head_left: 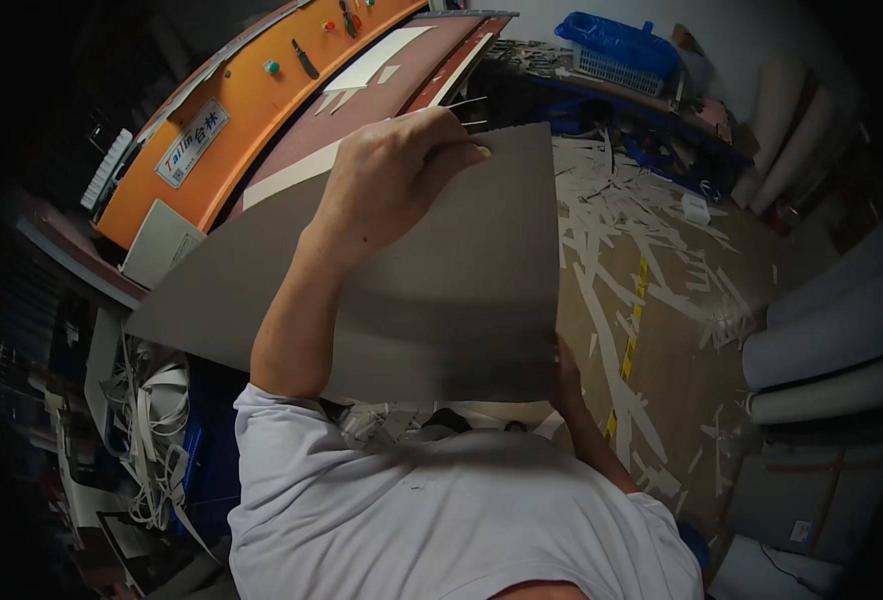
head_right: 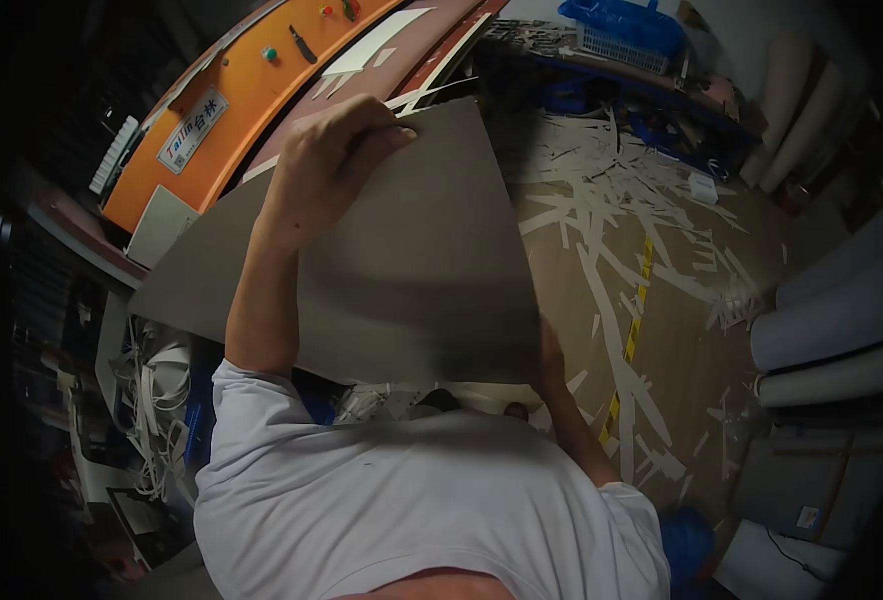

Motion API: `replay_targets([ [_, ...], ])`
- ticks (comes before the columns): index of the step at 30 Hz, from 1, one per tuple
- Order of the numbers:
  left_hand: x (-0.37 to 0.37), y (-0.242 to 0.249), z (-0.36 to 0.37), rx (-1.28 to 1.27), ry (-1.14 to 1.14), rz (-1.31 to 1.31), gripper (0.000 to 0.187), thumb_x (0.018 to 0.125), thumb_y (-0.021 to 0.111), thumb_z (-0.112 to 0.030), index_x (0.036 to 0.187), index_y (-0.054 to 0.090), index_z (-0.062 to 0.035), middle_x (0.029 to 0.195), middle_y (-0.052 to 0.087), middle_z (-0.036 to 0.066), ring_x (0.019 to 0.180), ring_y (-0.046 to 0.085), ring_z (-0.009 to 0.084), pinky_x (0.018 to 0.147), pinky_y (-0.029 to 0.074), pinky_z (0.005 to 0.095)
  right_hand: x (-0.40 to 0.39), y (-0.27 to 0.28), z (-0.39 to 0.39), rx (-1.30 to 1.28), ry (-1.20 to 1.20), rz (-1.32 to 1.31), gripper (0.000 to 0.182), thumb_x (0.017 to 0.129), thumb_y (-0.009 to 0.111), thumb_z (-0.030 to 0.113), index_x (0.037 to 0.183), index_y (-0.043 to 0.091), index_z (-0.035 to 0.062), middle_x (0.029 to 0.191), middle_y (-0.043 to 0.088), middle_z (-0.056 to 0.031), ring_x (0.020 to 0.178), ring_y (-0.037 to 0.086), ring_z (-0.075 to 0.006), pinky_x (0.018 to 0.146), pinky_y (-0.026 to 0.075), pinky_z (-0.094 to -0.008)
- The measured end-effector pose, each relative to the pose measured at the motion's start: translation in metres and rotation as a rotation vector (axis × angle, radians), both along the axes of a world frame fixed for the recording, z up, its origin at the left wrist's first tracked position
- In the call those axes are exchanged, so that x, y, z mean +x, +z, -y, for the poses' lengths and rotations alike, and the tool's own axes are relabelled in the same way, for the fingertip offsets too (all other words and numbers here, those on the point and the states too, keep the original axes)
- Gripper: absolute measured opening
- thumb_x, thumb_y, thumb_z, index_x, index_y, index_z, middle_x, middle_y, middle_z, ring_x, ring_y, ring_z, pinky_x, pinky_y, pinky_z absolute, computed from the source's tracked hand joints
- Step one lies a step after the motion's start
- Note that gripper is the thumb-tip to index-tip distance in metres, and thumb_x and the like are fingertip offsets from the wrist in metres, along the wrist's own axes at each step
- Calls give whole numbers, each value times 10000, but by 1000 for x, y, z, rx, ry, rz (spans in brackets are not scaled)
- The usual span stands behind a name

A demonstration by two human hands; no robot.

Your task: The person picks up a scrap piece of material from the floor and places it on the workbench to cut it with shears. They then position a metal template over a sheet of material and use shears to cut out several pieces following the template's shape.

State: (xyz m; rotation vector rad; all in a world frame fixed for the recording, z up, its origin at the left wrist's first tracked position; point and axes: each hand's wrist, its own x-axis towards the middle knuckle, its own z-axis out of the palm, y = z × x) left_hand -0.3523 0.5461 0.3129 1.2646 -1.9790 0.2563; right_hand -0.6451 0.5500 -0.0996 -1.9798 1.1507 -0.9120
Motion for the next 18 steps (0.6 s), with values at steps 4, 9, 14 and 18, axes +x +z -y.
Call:
replay_targets([
  [4, 4, 6, 17, -31, 83, -195, 144, 949, 706, -132, 928, 653, 0, 723, 581, 81, 624, 532, 154, 603, 438, 290, -49, -16, 75, -35, -276, 44, 824, 885, 766, 201, 1544, 303, 26, 1510, 418, -208, 1430, 386, -373, 1132, 387, -469],
  [9, 65, -12, 50, -64, 122, -561, 209, 1007, 675, -190, 909, 642, -8, 766, 534, -54, 718, 455, 25, 638, 392, 204, -91, 45, 186, -331, -497, -37, 731, 891, 746, 210, 1497, 383, 21, 1506, 436, -221, 1406, 408, -394, 1140, 363, -474],
  [14, 134, -11, 80, -132, 242, -544, 223, 1015, 674, -243, 958, 686, -28, 816, 611, -54, 766, 510, 15, 720, 401, 170, -79, 81, 304, 27, 139, -113, 270, 920, 565, 46, 1161, 680, 10, 1099, 719, -93, 964, 682, -215, 859, 514, -318],
  [18, 180, 4, 98, -161, 347, -576, 232, 1021, 663, -260, 975, 692, -34, 832, 622, -59, 767, 514, 7, 723, 399, 156, -9, 62, 387, 249, 245, 42, 195, 972, 560, 45, 1105, 693, -8, 928, 689, 13, 870, 588, -69, 795, 479, -245],
])
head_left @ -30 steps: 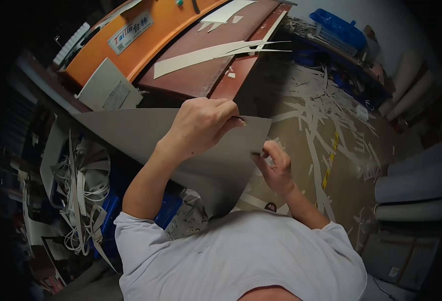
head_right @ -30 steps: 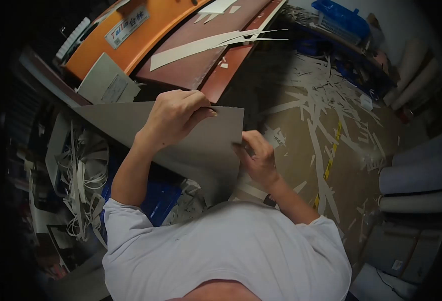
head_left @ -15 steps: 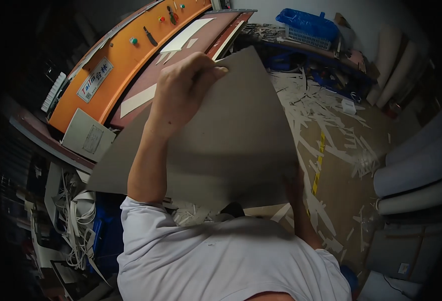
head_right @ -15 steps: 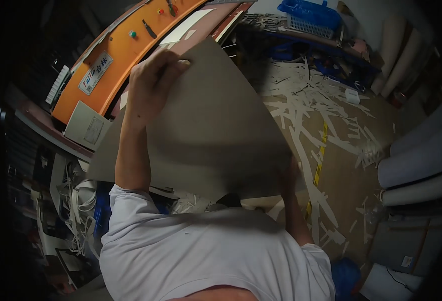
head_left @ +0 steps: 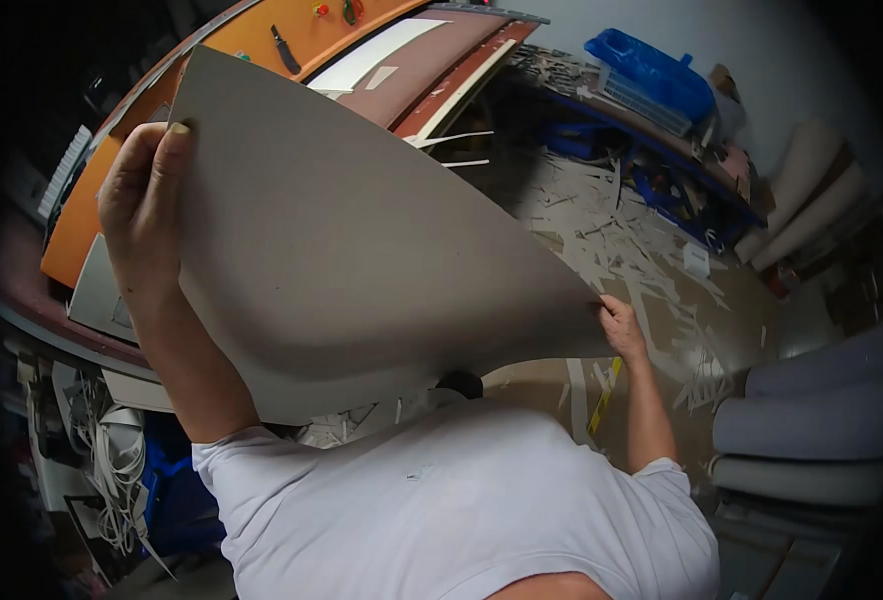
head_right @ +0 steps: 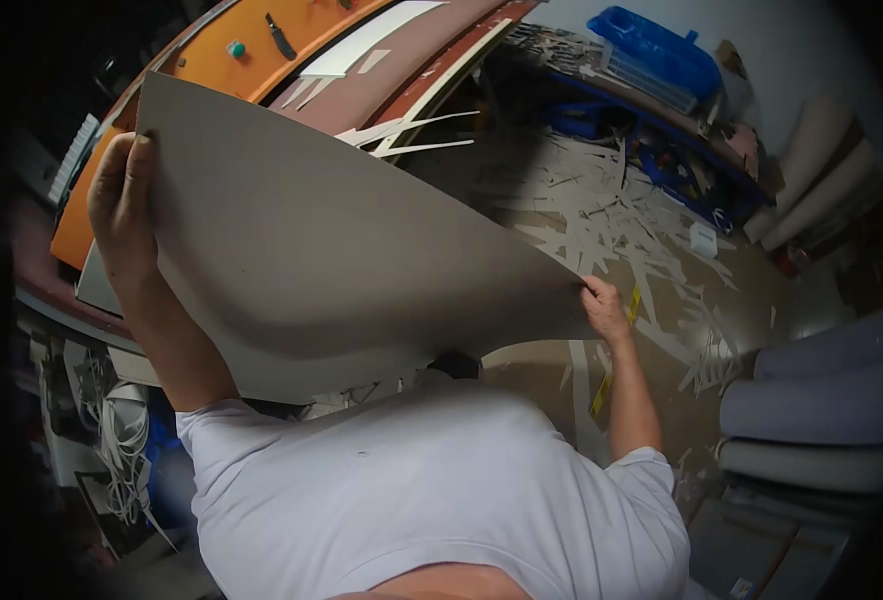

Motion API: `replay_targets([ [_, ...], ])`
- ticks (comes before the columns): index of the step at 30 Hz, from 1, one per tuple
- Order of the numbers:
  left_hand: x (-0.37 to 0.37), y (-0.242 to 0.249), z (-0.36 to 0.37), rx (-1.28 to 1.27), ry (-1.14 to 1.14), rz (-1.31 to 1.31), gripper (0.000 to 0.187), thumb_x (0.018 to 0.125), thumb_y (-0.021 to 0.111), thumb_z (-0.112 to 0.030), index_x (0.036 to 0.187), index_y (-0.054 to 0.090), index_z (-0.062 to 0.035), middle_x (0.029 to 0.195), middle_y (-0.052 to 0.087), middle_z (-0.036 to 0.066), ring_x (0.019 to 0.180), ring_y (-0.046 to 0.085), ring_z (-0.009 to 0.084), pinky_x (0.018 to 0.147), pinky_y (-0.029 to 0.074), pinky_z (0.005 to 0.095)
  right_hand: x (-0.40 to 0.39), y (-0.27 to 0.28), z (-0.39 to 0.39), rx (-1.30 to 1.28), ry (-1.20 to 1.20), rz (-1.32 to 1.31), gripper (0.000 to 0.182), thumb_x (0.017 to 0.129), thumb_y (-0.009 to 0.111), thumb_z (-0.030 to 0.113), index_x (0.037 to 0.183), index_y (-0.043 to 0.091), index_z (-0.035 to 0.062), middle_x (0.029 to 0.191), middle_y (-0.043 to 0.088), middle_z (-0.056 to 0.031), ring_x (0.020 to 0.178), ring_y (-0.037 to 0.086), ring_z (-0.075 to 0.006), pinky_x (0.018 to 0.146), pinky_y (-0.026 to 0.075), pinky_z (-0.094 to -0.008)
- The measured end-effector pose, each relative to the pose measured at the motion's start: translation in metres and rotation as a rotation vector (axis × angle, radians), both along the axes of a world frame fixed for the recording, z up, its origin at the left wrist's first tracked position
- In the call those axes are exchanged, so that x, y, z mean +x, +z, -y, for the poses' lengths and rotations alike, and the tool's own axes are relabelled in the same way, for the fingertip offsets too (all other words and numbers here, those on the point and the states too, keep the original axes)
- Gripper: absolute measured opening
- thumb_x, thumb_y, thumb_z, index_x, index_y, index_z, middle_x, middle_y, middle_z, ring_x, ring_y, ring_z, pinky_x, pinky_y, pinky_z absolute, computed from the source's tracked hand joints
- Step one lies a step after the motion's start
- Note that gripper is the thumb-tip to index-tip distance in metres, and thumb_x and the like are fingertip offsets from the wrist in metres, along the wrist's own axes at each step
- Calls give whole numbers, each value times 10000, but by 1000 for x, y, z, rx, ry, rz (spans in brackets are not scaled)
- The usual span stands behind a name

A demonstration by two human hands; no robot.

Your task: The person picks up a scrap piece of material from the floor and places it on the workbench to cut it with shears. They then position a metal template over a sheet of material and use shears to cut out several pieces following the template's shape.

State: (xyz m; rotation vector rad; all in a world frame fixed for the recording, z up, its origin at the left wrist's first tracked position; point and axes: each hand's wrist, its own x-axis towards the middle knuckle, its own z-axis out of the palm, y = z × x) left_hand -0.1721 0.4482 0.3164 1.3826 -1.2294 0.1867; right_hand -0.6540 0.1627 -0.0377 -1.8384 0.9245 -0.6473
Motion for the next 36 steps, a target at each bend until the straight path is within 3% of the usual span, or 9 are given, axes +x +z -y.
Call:
replay_targets([
  [5, 54, 18, 34, -1, 126, -31, 251, 1018, 664, -309, 979, 690, -62, 814, 620, -61, 711, 510, 0, 668, 397, 154, 89, 36, 104, -53, 41, 91, 145, 953, 623, 65, 1043, 708, -9, 851, 680, 13, 792, 578, -69, 736, 478, -248],
  [8, 84, 8, 50, 17, 286, -175, 266, 1020, 659, -323, 966, 684, -63, 809, 623, -58, 697, 512, 3, 654, 403, 160, 121, 114, 151, -178, 54, 26, 117, 920, 681, 78, 978, 695, -23, 818, 684, -41, 771, 610, -105, 706, 490, -277],
  [17, 121, -129, 53, 111, 676, -623, 293, 1048, 609, -324, 907, 644, -70, 850, 652, -26, 796, 556, 61, 752, 447, 240, 213, 242, 311, -842, 476, 174, 112, 822, 774, 42, 891, 693, 8, 816, 667, -99, 791, 640, -269, 805, 490, -363],
  [19, 117, -171, 56, 159, 930, -593, 320, 1035, 623, -352, 1055, 653, -34, 1026, 671, 49, 960, 615, 145, 847, 489, 307, 242, 250, 346, -859, 636, 209, 116, 830, 776, 73, 879, 689, 13, 815, 673, -98, 794, 641, -275, 815, 490, -373],
  [22, 88, -167, 116, 213, 1431, -310, 461, 1013, 645, -376, 1290, 604, -10, 1320, 584, 151, 1247, 557, 279, 1013, 461, 430, 290, 258, 398, -892, 781, 282, 137, 822, 780, 80, 886, 688, 1, 839, 677, -104, 824, 637, -271, 804, 496, -377],
  [26, 25, -115, 238, 266, 1398, 458, 442, 1005, 644, -370, 1297, 623, -39, 1366, 582, 136, 1266, 542, 328, 1091, 376, 454, 362, 263, 454, -885, 895, 400, 188, 885, 748, 189, 915, 694, 12, 839, 693, -110, 820, 658, -292, 838, 497, -397],
  [32, -12, -79, 426, 566, 978, 694, 476, 906, 748, -330, 1282, 635, -61, 1232, 675, 121, 1165, 618, 303, 1016, 433, 427, 467, 262, 482, -906, 1075, 384, 232, 919, 703, 259, 940, 703, 28, 837, 697, -131, 814, 654, -319, 853, 509, -414],
  [34, 1, -93, 472, 644, 940, 614, 504, 911, 739, -347, 1298, 618, -49, 1188, 689, 101, 1070, 655, 282, 954, 464, 408, 493, 260, 485, -876, 1109, 327, 235, 927, 700, 268, 959, 705, 35, 866, 696, -116, 854, 643, -309, 893, 491, -413],
  [36, 33, -110, 503, 641, 944, 403, 336, 946, 697, -363, 1124, 688, -79, 933, 711, 129, 860, 680, 314, 784, 510, 404, 520, 260, 496, -833, 1151, 226, 235, 943, 695, 277, 991, 706, 47, 925, 694, -84, 936, 623, -285, 963, 454, -403],
])
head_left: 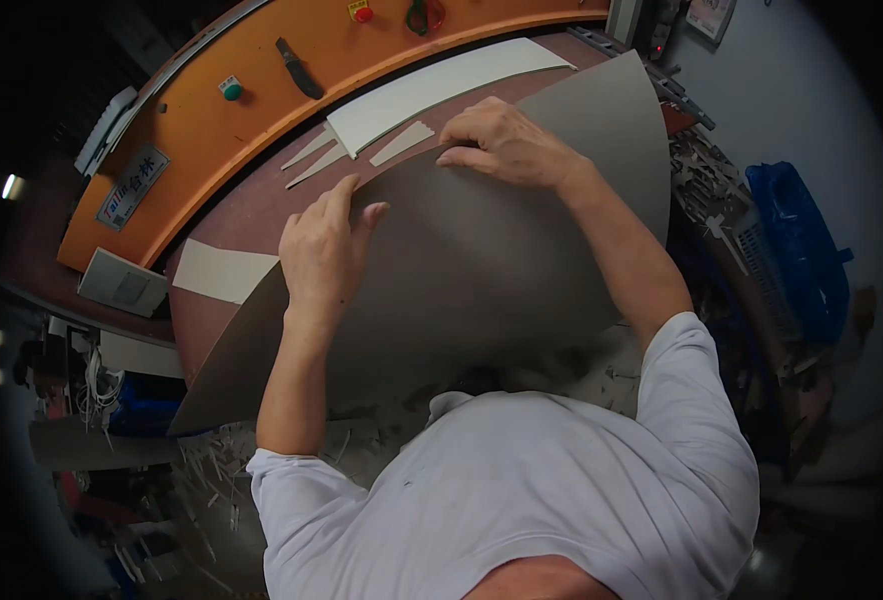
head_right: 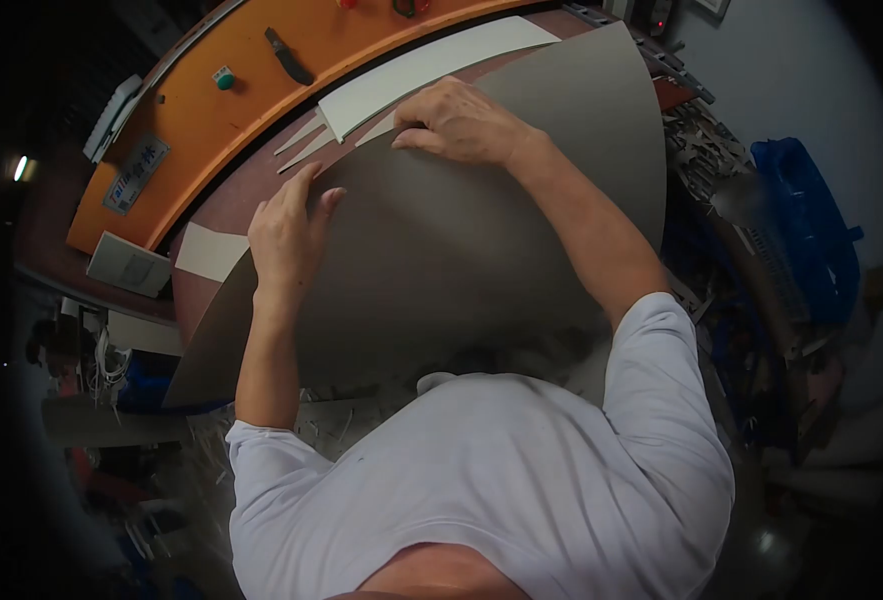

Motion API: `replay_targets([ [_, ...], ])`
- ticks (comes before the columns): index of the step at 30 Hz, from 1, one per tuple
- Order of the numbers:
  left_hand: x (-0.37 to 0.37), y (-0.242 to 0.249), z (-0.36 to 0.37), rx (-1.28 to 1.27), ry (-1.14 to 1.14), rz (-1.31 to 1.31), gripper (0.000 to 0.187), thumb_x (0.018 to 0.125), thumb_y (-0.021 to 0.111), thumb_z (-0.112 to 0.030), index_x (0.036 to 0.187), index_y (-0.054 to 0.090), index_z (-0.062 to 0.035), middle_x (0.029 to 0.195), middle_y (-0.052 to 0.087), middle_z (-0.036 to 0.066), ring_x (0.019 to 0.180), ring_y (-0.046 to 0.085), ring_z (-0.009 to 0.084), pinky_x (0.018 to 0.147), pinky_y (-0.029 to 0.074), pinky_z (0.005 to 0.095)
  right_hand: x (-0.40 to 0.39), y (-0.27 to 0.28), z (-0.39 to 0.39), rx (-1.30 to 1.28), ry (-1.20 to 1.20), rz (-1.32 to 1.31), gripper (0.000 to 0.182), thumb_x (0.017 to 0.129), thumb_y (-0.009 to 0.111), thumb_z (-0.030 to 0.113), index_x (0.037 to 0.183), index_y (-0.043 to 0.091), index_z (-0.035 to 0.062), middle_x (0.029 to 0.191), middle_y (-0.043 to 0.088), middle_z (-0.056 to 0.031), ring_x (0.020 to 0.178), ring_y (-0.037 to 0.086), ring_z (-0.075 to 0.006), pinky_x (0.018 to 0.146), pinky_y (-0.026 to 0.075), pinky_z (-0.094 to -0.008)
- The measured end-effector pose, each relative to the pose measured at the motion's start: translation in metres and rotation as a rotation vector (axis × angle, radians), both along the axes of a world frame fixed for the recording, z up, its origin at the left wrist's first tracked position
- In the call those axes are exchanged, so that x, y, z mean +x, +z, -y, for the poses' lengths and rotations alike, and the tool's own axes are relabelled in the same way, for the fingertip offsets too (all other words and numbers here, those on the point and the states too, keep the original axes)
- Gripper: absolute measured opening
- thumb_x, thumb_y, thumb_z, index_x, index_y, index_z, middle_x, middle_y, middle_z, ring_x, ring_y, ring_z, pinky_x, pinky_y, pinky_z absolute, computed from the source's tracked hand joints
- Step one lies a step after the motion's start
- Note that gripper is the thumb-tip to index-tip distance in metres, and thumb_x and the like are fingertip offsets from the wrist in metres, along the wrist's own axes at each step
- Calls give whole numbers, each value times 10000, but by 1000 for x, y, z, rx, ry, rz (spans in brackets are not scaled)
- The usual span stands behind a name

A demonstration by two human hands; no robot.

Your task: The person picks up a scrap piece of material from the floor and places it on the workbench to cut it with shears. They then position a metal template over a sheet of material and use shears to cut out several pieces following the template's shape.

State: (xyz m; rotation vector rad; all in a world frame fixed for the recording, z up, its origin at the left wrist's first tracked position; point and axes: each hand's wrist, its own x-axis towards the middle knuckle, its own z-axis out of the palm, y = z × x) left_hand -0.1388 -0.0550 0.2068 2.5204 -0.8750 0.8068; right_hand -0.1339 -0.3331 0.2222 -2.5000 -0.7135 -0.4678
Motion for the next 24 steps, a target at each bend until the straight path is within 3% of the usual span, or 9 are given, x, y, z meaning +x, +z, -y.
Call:
replay_targets([
  [2, 36, -13, 14, 12, 120, -223, 302, 950, 687, -371, 1017, 712, -78, 798, 700, 135, 755, 671, 334, 696, 507, 419, 20, 0, 11, -71, -39, -104, 268, 939, 700, 311, 1019, 704, 55, 955, 696, -84, 982, 617, -279, 990, 441, -395],
  [5, 89, -16, 31, -105, 19, -338, 329, 963, 667, -388, 901, 707, -67, 690, 661, 149, 683, 645, 379, 647, 498, 450, 58, -6, 41, -147, -49, -51, 342, 927, 706, 377, 1063, 702, 63, 1026, 696, -92, 1062, 602, -276, 1032, 415, -396],
  [9, 173, -34, 37, -155, -54, -757, 360, 983, 658, -363, 914, 706, -13, 755, 674, 172, 723, 660, 283, 693, 498, 406, 118, -44, 93, -185, -213, 23, 432, 917, 701, 451, 1114, 696, 66, 1116, 688, -116, 1151, 580, -277, 1078, 376, -414],
  [13, 237, -111, 30, -156, -63, -1067, 411, 971, 676, -381, 918, 701, 26, 749, 643, 168, 714, 584, 218, 714, 487, 382, 164, -110, 131, -217, -371, -141, 467, 897, 722, 461, 1118, 710, 50, 1141, 685, -151, 1150, 583, -319, 1045, 407, -439],
  [16, 246, -134, 26, -44, -5, -1055, 402, 967, 676, -389, 932, 709, 9, 795, 676, 181, 752, 640, 273, 737, 500, 404, 189, -141, 135, -74, -410, -385, 449, 876, 758, 423, 1073, 721, 20, 1086, 697, -168, 1088, 609, -342, 955, 471, -440],
  [19, 241, -133, 34, -20, 61, -819, 406, 969, 675, -394, 928, 693, 9, 792, 693, 149, 771, 663, 292, 734, 502, 419, 210, -153, 132, 0, -380, -425, 414, 861, 784, 374, 1028, 728, -1, 1007, 706, -172, 996, 640, -342, 874, 509, -430],
  [22, 238, -124, 64, -31, 132, -802, 395, 963, 671, -398, 977, 707, -6, 903, 732, 187, 900, 691, 374, 794, 521, 459, 222, -145, 132, 15, -379, -408, 386, 858, 790, 351, 1011, 733, 1, 982, 713, -170, 947, 658, -326, 867, 507, -424],
  [24, 239, -132, 90, -72, 104, -733, 366, 953, 678, -376, 971, 712, -12, 904, 731, 183, 884, 692, 371, 789, 522, 459, 231, -149, 138, 31, -374, -450, 379, 851, 793, 348, 989, 737, 0, 980, 721, -158, 960, 665, -317, 875, 510, -419],
])
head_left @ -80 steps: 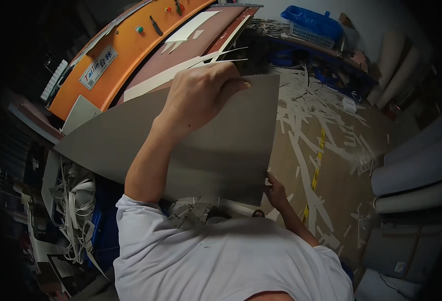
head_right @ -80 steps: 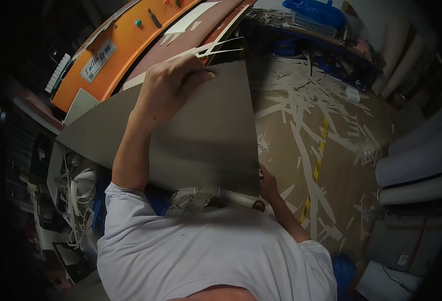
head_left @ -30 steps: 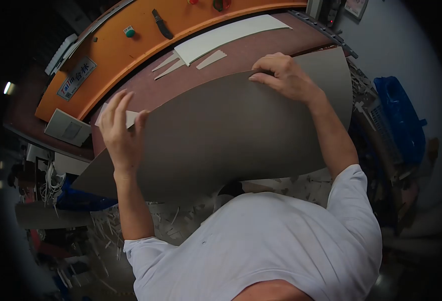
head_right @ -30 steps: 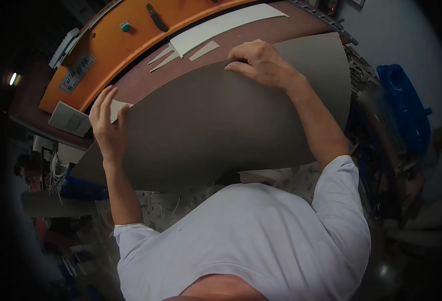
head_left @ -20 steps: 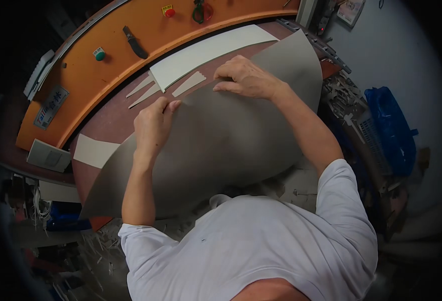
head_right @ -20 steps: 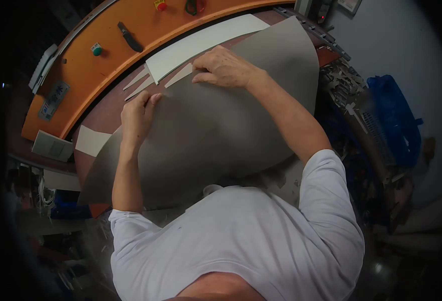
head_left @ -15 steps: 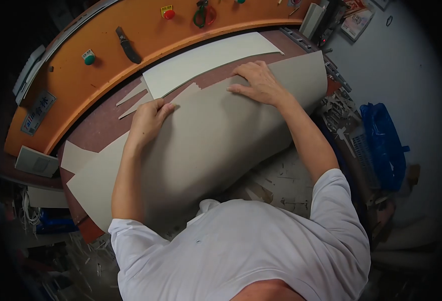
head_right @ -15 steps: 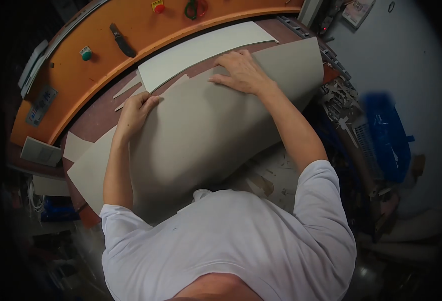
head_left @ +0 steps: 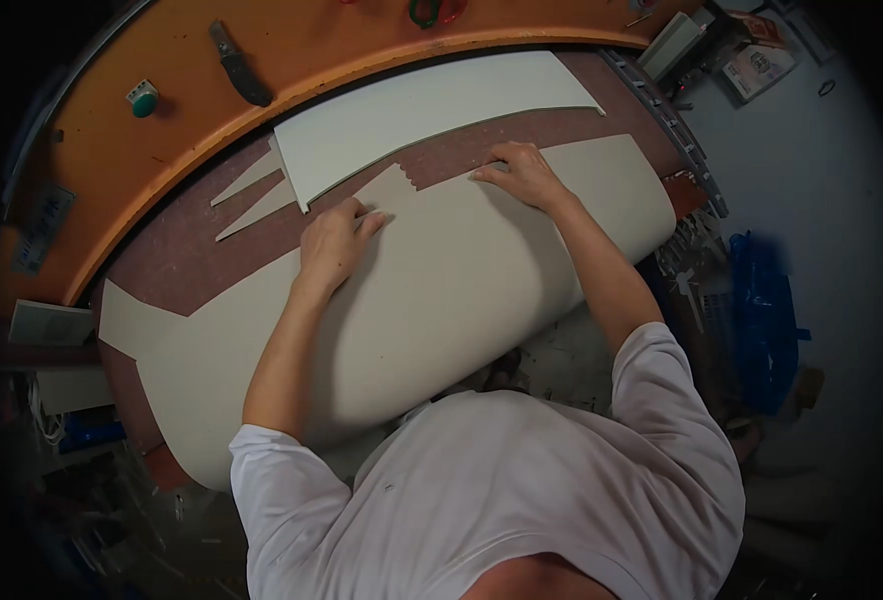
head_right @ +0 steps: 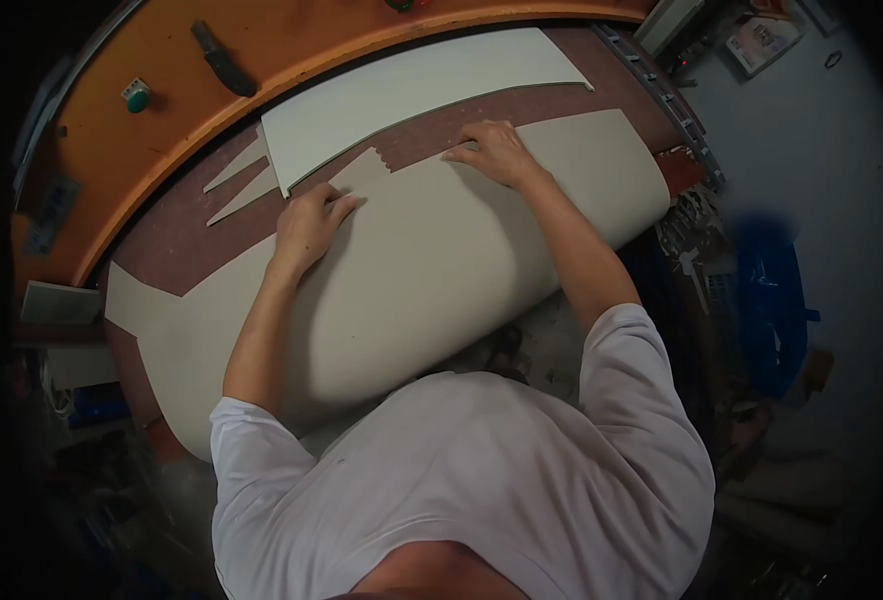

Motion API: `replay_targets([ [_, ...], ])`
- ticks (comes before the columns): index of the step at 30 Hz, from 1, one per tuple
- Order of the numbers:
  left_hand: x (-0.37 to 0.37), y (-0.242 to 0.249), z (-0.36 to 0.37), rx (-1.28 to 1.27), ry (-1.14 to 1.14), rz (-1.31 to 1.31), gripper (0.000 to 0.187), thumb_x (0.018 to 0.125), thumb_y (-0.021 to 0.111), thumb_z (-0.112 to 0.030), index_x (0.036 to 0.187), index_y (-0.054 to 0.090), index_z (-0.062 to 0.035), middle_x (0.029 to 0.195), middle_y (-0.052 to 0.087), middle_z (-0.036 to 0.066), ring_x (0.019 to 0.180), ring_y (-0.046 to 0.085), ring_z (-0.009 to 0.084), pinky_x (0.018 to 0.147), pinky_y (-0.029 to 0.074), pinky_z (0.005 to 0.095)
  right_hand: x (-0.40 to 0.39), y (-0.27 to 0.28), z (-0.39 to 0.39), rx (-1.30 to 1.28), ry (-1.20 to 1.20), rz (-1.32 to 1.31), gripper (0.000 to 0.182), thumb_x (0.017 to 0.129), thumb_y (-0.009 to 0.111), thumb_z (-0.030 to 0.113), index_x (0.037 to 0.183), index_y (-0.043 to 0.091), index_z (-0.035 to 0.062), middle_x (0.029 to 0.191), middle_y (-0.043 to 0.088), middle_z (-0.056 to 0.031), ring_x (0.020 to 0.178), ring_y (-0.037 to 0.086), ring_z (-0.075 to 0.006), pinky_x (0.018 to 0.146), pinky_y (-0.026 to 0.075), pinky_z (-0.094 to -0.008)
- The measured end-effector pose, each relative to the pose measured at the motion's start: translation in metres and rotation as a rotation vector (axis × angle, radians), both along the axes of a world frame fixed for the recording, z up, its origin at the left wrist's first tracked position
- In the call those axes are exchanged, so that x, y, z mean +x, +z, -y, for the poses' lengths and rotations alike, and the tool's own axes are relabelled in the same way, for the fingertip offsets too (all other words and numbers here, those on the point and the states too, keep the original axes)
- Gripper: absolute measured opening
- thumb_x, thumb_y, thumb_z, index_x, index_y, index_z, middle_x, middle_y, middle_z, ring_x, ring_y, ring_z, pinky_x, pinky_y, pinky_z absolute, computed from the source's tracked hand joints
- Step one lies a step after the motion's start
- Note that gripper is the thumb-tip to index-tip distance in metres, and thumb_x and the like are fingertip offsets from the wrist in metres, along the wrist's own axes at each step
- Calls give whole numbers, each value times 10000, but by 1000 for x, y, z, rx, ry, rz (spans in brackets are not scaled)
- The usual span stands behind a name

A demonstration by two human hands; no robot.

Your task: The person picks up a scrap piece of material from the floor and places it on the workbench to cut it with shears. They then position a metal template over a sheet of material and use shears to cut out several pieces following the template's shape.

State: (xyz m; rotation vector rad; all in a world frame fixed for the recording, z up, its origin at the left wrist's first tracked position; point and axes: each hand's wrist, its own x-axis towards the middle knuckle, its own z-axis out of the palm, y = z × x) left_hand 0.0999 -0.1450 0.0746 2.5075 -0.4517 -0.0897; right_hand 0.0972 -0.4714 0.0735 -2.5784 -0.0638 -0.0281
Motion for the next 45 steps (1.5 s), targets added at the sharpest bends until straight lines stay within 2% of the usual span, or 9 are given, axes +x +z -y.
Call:
replay_targets([
  [4, 4, -9, 48, -57, -1, 6, 340, 931, 702, -350, 923, 700, -11, 879, 729, 167, 865, 694, 359, 770, 522, 454, 12, -10, 12, 75, 126, 79, 478, 871, 763, 396, 1126, 713, -6, 1039, 717, -193, 1002, 651, -358, 975, 491, -420],
  [7, 3, -20, 61, -32, 48, 73, 315, 896, 740, -329, 891, 694, -16, 837, 722, 157, 841, 691, 351, 743, 515, 461, 15, -14, -1, 547, -305, 148, 687, 933, 714, 406, 1422, 509, -32, 1357, 568, -266, 1279, 534, -368, 1122, 411, -414],
  [10, -1, -26, 69, -22, 75, 197, 280, 873, 767, -292, 862, 689, -23, 815, 717, 147, 806, 686, 337, 723, 496, 462, 33, -5, -2, 1603, -488, -47, 895, 998, 645, 377, 1576, 119, -60, 1594, 176, -317, 1524, 182, -397, 1216, 295, -482],
  [14, 7, -45, 79, -21, 55, 440, 248, 856, 789, -253, 864, 697, -24, 829, 716, 138, 800, 674, 324, 734, 484, 437, 62, -15, -2, 1971, -593, -17, 930, 1013, 621, 383, 1579, 24, -50, 1602, 53, -334, 1536, 105, -403, 1225, 262, -519],
  [22, 3, -46, 84, -25, 65, 501, 225, 853, 798, -223, 889, 708, -19, 824, 703, 130, 786, 653, 321, 751, 484, 418, 82, -21, 3, 1964, -683, -78, 608, 1014, 628, 380, 1447, 388, 27, 1259, 445, -156, 1183, 474, -262, 1155, 380, -482],
  [25, 3, -46, 85, 20, 79, 508, 228, 850, 801, -223, 898, 708, -21, 847, 702, 130, 803, 644, 324, 756, 486, 415, 96, -29, 10, 1806, -634, -161, 429, 1001, 647, 392, 1237, 536, 51, 1000, 509, -72, 921, 516, -185, 974, 536, -441],
  [31, 12, -47, 87, 29, 73, 517, 240, 847, 803, -234, 900, 705, -21, 865, 702, 131, 833, 640, 327, 774, 488, 418, 129, -19, 32, 1577, -337, -413, 362, 982, 666, 366, 1093, 557, 40, 844, 578, -71, 672, 581, -182, 643, 616, -355],
  [43, 151, -72, 74, 68, 175, 362, 324, 918, 708, -357, 1063, 721, -68, 1032, 722, 154, 1000, 670, 361, 887, 528, 461, 141, 33, 27, 1664, -338, -230, 293, 967, 632, 233, 1037, 520, -28, 929, 592, -147, 801, 655, -266, 747, 623, -405],
  [45, 172, -81, 72, 192, 182, 651, 347, 935, 671, -360, 1146, 706, -86, 1115, 711, 142, 1050, 666, 355, 914, 530, 447, 134, 30, 29, 1661, -343, -240, 294, 956, 670, 236, 1001, 526, -17, 929, 599, -149, 819, 659, -269, 786, 619, -401],
])
